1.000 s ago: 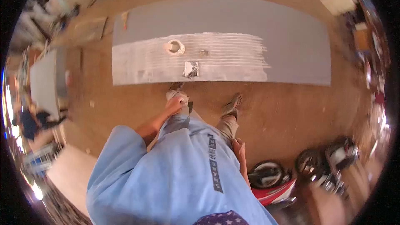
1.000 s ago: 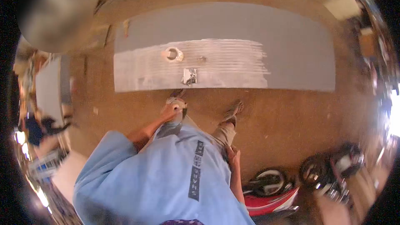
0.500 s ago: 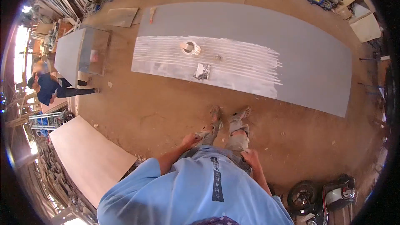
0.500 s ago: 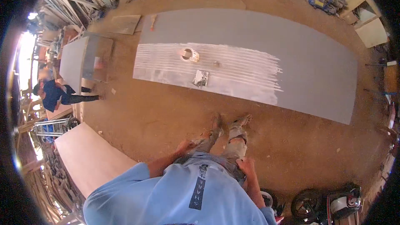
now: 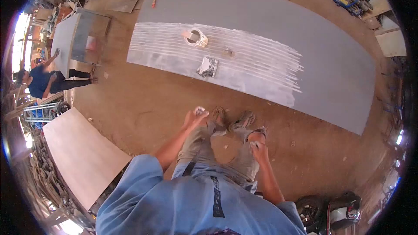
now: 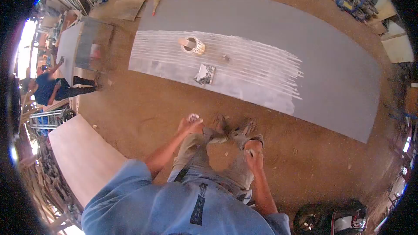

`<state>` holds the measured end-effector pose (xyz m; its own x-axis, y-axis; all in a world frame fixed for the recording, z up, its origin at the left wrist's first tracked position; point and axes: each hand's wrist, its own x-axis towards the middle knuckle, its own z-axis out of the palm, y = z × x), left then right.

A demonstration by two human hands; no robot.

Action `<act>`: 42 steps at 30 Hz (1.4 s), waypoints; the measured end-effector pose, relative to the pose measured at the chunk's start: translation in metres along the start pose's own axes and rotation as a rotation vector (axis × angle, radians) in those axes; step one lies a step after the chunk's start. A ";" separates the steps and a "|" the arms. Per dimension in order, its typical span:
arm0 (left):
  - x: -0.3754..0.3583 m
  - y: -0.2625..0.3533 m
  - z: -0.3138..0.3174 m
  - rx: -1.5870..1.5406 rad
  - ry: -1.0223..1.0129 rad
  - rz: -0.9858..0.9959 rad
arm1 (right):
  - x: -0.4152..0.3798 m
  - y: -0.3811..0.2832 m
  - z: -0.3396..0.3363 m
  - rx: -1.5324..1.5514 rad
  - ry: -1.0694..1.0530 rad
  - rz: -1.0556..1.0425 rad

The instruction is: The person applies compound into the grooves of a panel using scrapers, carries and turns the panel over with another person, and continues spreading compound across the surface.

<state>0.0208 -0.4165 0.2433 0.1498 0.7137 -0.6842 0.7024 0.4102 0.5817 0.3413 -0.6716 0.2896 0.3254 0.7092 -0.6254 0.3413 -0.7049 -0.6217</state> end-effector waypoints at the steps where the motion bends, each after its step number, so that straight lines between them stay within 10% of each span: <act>1: 0.035 -0.010 0.012 -0.076 0.056 0.032 | 0.031 0.001 0.000 -0.107 0.029 -0.125; 4: 0.086 0.040 0.021 0.030 0.125 -0.006 | 0.125 -0.075 -0.017 -0.051 -0.044 -0.088; 8: 0.223 -0.082 0.065 -0.598 0.260 0.035 | 0.270 -0.113 0.042 -0.230 -0.003 -0.456; 10: 0.198 -0.023 0.056 0.472 0.781 0.222 | 0.327 -0.134 0.080 -0.206 0.069 -0.656; 19: 0.229 -0.030 0.065 0.098 0.735 0.466 | 0.427 -0.161 0.192 -0.385 0.239 -1.061; 29: 0.238 -0.049 0.070 0.214 0.843 0.520 | 0.411 -0.158 0.197 -0.263 0.360 -0.941; 33: 0.230 -0.041 0.055 0.315 0.880 0.496 | 0.411 -0.146 0.177 0.292 0.255 -0.777; 42: 0.242 -0.049 -0.012 0.887 0.470 0.639 | 0.358 -0.076 0.072 0.809 0.171 -0.552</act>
<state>0.0142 -0.2568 0.0550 0.5080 0.8602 -0.0445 0.8571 -0.4998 0.1249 0.3678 -0.3652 0.0791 0.4465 0.8873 -0.1151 -0.2008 -0.0260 -0.9793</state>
